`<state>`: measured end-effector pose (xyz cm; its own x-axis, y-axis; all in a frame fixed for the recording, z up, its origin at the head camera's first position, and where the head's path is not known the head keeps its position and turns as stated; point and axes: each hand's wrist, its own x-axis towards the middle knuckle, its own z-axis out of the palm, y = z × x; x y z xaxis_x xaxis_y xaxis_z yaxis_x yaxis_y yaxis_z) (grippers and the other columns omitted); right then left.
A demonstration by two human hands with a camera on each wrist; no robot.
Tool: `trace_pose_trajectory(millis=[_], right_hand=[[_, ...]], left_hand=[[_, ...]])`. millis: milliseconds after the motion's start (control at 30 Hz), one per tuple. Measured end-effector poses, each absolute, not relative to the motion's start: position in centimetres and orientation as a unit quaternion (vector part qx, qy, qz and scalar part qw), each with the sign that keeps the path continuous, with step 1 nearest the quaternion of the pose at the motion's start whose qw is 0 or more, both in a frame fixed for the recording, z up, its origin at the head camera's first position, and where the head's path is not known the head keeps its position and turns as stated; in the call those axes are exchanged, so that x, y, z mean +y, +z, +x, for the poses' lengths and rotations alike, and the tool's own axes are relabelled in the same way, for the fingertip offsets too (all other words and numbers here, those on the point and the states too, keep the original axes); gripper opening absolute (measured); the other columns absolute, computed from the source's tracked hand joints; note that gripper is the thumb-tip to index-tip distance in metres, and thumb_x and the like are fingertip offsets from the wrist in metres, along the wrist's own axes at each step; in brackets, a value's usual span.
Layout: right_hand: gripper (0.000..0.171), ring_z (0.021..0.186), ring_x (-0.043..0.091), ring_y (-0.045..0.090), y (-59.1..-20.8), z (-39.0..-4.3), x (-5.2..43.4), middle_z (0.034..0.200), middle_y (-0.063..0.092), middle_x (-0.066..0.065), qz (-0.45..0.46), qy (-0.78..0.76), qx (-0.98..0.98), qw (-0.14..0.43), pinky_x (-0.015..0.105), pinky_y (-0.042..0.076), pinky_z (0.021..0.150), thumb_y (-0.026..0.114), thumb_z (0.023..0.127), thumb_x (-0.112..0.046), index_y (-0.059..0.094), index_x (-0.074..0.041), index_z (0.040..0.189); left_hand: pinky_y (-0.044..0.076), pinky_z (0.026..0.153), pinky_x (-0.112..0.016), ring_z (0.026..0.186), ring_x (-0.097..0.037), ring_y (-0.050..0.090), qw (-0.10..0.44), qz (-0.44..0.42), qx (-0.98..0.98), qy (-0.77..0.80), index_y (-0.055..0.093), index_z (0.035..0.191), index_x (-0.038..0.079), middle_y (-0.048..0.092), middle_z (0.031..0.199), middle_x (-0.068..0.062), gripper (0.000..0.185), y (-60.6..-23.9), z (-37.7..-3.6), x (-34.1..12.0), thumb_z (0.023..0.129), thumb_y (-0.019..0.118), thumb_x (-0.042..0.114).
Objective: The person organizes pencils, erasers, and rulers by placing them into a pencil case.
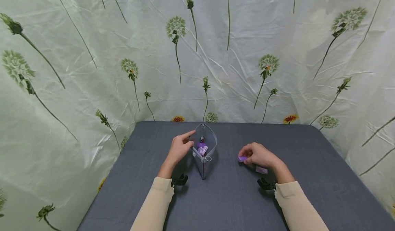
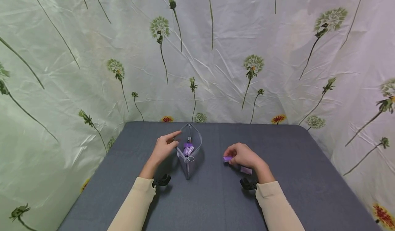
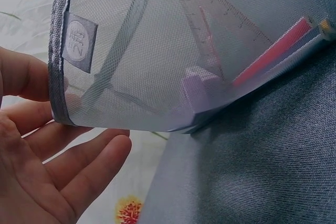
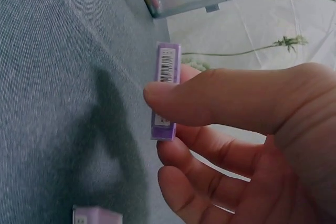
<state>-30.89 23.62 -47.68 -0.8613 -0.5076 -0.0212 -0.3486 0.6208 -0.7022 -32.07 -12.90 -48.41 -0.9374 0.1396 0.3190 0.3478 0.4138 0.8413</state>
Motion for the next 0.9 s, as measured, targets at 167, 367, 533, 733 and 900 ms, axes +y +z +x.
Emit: trace_pose_trajectory(millis=[167,367,533,733,900], right_hand=[[0.024,0.074,0.017,0.061,-47.3,-30.9,22.9,0.093,0.069,-0.003,-0.237,-0.357,0.899,0.093,0.034,0.051,0.064,0.079,0.081,-0.002,0.076,-0.014,0.102],[0.023,0.076,0.019,0.063,-46.8,-30.4,22.1,0.092,0.069,-0.002,-0.244,-0.358,0.897,0.088,0.035,0.052,0.063,0.079,0.084,-0.003,0.076,-0.015,0.103],[0.023,0.078,0.020,0.063,-46.4,-30.0,21.6,0.093,0.067,-0.001,-0.245,-0.360,0.896,0.088,0.034,0.052,0.063,0.078,0.085,-0.003,0.075,-0.016,0.104],[0.023,0.081,0.018,0.062,-46.2,-29.7,21.2,0.095,0.066,-0.002,-0.253,-0.356,0.896,0.077,0.033,0.052,0.064,0.078,0.085,-0.004,0.075,-0.018,0.104],[0.023,0.082,0.018,0.062,-46.0,-29.6,21.0,0.095,0.066,-0.001,-0.260,-0.353,0.896,0.068,0.033,0.052,0.066,0.079,0.085,-0.005,0.074,-0.019,0.103]], left_hand=[[0.032,0.051,-0.030,0.053,-0.012,0.032,0.101,-0.150,-0.835,-0.520,0.064,0.138,0.015,0.038,0.062,0.002,0.046,-48.2,-32.1,-13.0,0.092,0.062,0.008],[0.050,0.068,-0.038,0.086,-0.023,0.066,0.094,-0.157,-0.832,-0.524,0.067,0.135,0.017,0.071,0.109,-0.003,0.042,-48.1,-32.0,-13.1,0.094,0.064,0.009],[0.053,0.091,-0.046,0.124,-0.027,0.060,0.069,-0.182,-0.817,-0.543,0.072,0.123,0.017,0.059,0.142,-0.002,0.031,-48.0,-32.0,-13.5,0.096,0.063,0.006],[0.052,0.094,-0.046,0.120,-0.020,0.063,0.048,-0.210,-0.808,-0.548,0.075,0.113,0.013,0.059,0.142,-0.006,0.024,-47.8,-32.1,-14.0,0.094,0.064,0.002],[0.053,0.090,-0.042,0.120,-0.017,0.062,0.042,-0.218,-0.810,-0.542,0.075,0.108,0.013,0.059,0.142,-0.002,0.021,-47.7,-32.1,-14.3,0.093,0.065,0.002]])
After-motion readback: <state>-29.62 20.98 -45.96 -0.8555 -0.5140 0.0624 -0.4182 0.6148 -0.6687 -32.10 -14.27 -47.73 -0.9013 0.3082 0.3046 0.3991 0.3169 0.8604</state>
